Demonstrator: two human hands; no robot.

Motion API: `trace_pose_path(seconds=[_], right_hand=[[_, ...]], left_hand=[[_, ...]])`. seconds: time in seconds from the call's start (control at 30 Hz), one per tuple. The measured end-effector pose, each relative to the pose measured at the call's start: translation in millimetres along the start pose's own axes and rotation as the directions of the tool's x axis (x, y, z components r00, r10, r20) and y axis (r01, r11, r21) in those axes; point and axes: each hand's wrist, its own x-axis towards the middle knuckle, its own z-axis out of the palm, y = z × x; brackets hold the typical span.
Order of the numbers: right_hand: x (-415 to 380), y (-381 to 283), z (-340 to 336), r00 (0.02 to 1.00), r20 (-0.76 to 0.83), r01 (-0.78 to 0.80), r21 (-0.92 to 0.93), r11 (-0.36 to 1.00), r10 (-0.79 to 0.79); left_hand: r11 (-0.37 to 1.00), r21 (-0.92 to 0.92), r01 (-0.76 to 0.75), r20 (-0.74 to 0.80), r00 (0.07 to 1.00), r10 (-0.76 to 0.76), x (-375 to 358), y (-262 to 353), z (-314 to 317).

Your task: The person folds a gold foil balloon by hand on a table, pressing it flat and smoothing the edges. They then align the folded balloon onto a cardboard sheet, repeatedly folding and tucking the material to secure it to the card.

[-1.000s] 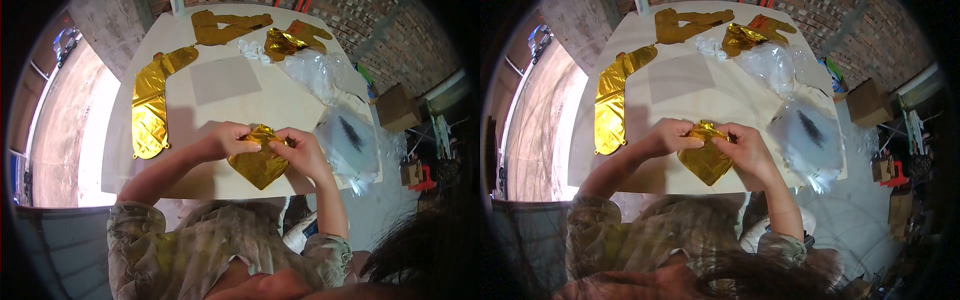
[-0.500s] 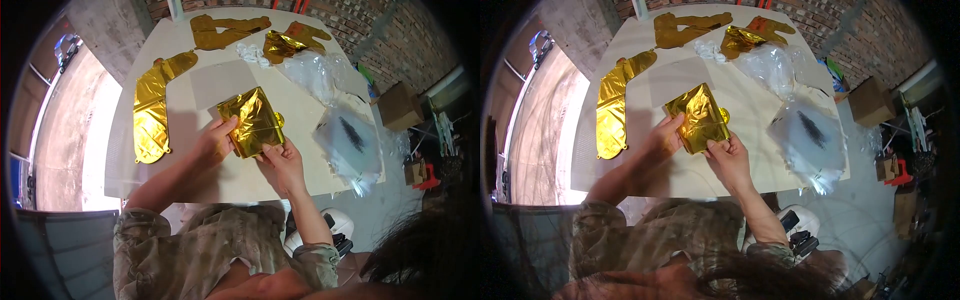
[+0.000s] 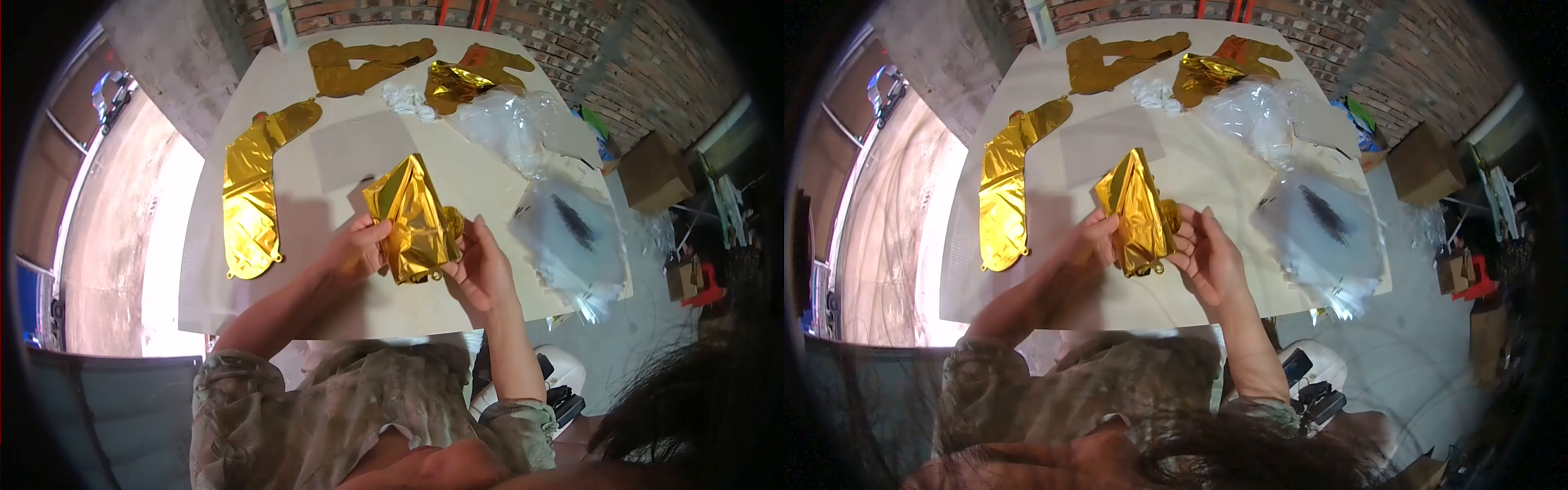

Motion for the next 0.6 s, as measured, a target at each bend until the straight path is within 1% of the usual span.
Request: trace_pose_path(seconds=[0.03,0.1,0.13,0.17,0.23,0.27,0.33,0.37,0.4,0.43,0.5,0.57,0.6], right_hand=[[1,1,-7,0.999,-0.018,-0.047,-0.013,0.999,0.047],[-4,-2,-5,0.992,0.059,-0.112,-0.050,0.992,0.115],[-9,-1,8,0.995,-0.013,-0.101,-0.071,0.992,0.101],[-10,-1,5,0.995,-0.014,-0.098,-0.067,0.993,0.098],[-11,-1,6,0.987,0.114,-0.085,-0.228,0.970,0.114],[-16,-4,9,0.977,0.174,-0.080,-0.229,0.970,0.121],[-16,3,7,0.982,0.160,-0.053,-0.253,0.966,0.096],[-16,9,6,0.987,0.147,-0.028,-0.278,0.960,0.072],[-15,14,11,0.993,0.110,-0.008,-0.291,0.957,0.042],[-18,8,14,0.993,0.109,-0.008,-0.288,0.958,0.041],[-28,-8,22,0.970,0.153,-0.173,-0.112,0.978,0.189],[-27,0,24,0.972,0.168,-0.147,-0.118,0.982,0.166],[-26,6,23,0.972,0.190,-0.108,-0.169,0.980,0.139]], left_hand=[[1.000,0.008,0.003,0.010,1.000,-0.003,0,0,-2],[0.996,0.094,0.003,0.111,0.994,-0.014,-3,0,-5],[0.995,0.098,0.022,0.092,0.995,-0.031,-2,-4,-9],[0.995,0.101,0.026,0.094,0.995,-0.035,-1,-4,-13],[0.994,0.095,0.047,0.191,0.980,-0.064,-2,-3,-16],[0.994,0.096,0.048,0.191,0.979,-0.066,-3,-4,-16],[0.998,0.057,-0.015,0.222,0.975,0.002,-6,-3,-9],[0.998,0.058,-0.013,0.221,0.975,0.000,-7,-2,-7],[0.999,0.036,0.007,0.267,0.964,-0.016,-9,0,-4],[0.999,0.015,0.029,0.312,0.949,-0.032,-10,2,-2],[1.000,0.015,0.024,0.317,0.948,-0.027,-12,4,1],[1.000,0.018,0.017,0.321,0.947,-0.022,-10,2,-3],[1.000,0.028,0.011,0.339,0.941,-0.020,-8,0,-7]])
